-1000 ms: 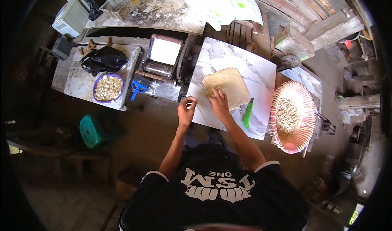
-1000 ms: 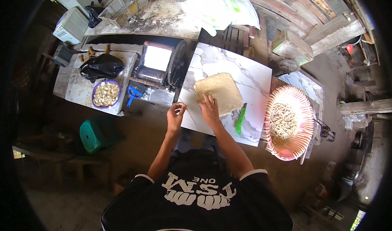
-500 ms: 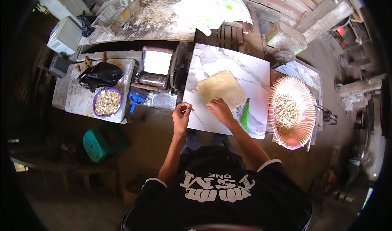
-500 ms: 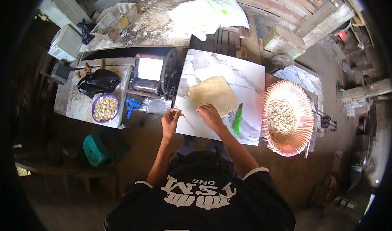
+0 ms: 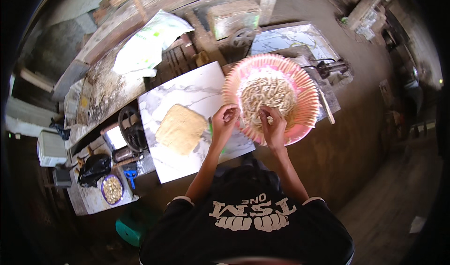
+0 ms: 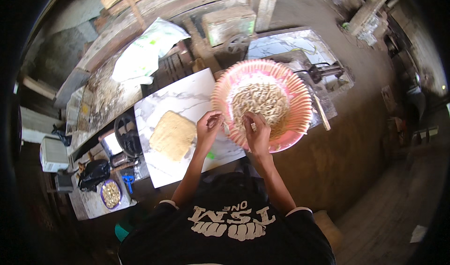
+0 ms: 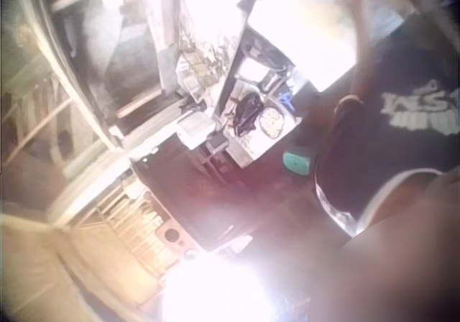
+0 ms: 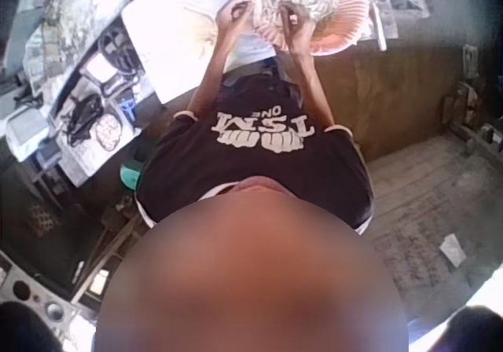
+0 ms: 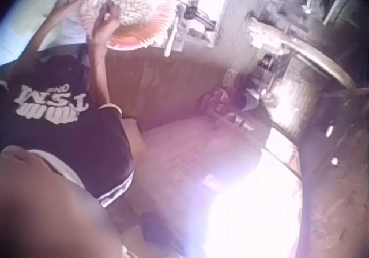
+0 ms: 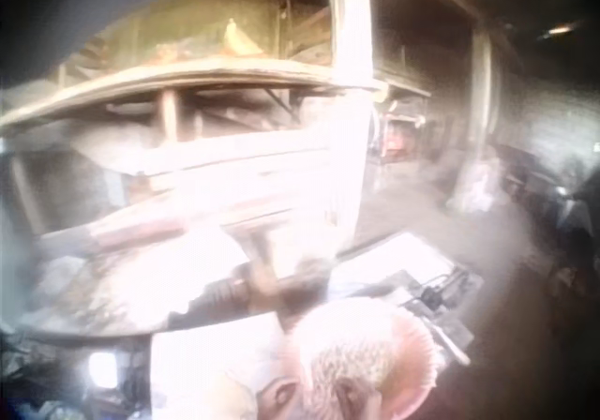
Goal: The person cuts a sheet of dough into thin strips using a knife and then gathers the resulting noodles by hand to place them into a pink basket.
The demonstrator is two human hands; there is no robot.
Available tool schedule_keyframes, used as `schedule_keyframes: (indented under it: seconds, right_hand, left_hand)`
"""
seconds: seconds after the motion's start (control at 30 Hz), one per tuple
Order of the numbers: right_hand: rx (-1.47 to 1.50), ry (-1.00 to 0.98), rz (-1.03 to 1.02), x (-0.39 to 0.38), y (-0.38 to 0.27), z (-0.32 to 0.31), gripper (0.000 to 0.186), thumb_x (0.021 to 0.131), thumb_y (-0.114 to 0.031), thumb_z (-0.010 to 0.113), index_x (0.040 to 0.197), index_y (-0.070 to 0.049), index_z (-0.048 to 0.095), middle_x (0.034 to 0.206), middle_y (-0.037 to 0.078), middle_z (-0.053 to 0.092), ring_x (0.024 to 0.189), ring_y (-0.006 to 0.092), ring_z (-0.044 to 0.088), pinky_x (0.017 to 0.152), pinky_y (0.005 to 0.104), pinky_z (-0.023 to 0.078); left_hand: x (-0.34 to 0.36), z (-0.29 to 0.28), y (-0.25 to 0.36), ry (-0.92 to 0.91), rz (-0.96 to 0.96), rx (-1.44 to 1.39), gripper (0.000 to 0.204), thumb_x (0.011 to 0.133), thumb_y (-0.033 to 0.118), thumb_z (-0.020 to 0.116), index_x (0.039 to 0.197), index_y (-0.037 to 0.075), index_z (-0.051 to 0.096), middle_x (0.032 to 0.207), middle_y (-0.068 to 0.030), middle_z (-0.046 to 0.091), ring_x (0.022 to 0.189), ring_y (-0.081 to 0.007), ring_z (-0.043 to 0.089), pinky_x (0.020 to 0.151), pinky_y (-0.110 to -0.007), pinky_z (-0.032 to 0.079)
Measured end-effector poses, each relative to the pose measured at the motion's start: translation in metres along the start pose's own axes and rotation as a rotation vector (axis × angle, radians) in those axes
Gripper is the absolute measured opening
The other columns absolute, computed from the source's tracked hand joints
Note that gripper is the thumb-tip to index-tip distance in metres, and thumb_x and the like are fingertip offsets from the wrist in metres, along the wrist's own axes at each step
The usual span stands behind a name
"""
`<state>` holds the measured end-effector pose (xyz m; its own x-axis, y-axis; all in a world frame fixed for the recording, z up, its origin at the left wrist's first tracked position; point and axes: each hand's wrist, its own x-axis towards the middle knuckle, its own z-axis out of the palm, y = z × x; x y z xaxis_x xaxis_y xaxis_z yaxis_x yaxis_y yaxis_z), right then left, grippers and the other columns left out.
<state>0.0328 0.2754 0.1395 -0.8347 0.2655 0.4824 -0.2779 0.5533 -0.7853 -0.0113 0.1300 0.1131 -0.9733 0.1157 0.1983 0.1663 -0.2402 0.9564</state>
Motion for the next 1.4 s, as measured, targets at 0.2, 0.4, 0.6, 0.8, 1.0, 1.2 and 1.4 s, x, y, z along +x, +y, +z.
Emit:
schedule_keyframes:
  seconds: [0.2,0.4,0.6,0.8,1.0,1.2,1.4]
  right_hand:
    - [-0.145,0.013,-0.24,0.012,0.028,0.002,0.027,0.075,-0.003,0.058,0.101,0.001,0.053,0.085,0.016,0.057,0.073,0.0269,0.057,0.064,0.0332,0.045]
    - [0.191,-0.309,0.195,0.003,0.028,0.007,0.02,0.074,-0.006,0.06,0.092,0.002,0.058,0.081,0.013,0.061,0.065,0.0176,0.057,0.058,0.0273,0.044]
    - [0.118,-0.359,0.068,0.01,0.028,0.001,0.009,0.073,-0.006,0.06,0.08,-0.001,0.061,0.076,0.011,0.06,0.06,0.0207,0.058,0.054,0.0302,0.044]
    - [-0.139,-0.111,0.168,0.025,0.053,-0.015,0.016,0.073,-0.009,0.059,0.087,-0.001,0.059,0.075,0.013,0.057,0.063,0.0259,0.055,0.058,0.0349,0.044]
    - [-0.186,-0.337,-0.136,0.025,0.024,0.008,0.027,0.073,-0.007,0.056,0.099,-0.002,0.053,0.076,0.013,0.052,0.074,0.0297,0.051,0.066,0.0386,0.042]
    - [-0.022,-0.617,-0.245,0.011,0.008,0.085,0.025,0.075,-0.009,0.054,0.098,-0.001,0.053,0.084,0.013,0.053,0.081,0.0281,0.05,0.07,0.0371,0.042]
    - [-0.234,-0.719,-0.36,0.017,0.049,0.174,0.029,0.075,-0.008,0.053,0.101,0.002,0.052,0.095,0.016,0.051,0.092,0.03,0.048,0.078,0.0364,0.041]
  left_hand:
    - [0.022,0.034,-0.009,-0.043,-0.056,-0.065,0.022,0.079,0.003,0.057,0.099,-0.003,0.052,0.085,-0.0061,0.058,0.077,-0.008,0.055,0.067,-0.019,0.045]
    - [0.004,0.037,-0.002,0.092,-0.165,-0.108,0.026,0.078,0.001,0.058,0.102,-0.004,0.05,0.077,-0.0074,0.06,0.068,-0.0108,0.058,0.061,-0.019,0.047]
    - [-0.002,0.027,-0.01,0.21,-0.054,-0.02,0.023,0.076,0.0,0.059,0.097,-0.003,0.05,0.075,-0.0079,0.06,0.064,-0.0095,0.057,0.057,-0.02,0.046]
    - [0.005,0.043,-0.009,0.311,-0.009,0.094,0.019,0.074,0.005,0.063,0.089,-0.002,0.053,0.074,-0.008,0.059,0.063,-0.0086,0.055,0.054,-0.021,0.044]
    - [-0.018,0.017,0.001,0.4,0.014,0.451,0.021,0.077,0.013,0.06,0.094,0.003,0.056,0.084,-0.0096,0.061,0.068,-0.0156,0.056,0.06,-0.026,0.044]
    - [-0.043,-0.041,-0.003,0.645,-0.137,0.588,0.02,0.081,0.017,0.054,0.094,0.002,0.057,0.084,-0.0144,0.06,0.075,-0.0208,0.058,0.065,-0.03,0.043]
    - [-0.046,-0.08,-0.04,0.63,-0.056,0.821,0.016,0.076,0.011,0.056,0.089,0.002,0.057,0.088,-0.0127,0.059,0.082,-0.0293,0.054,0.073,-0.036,0.042]
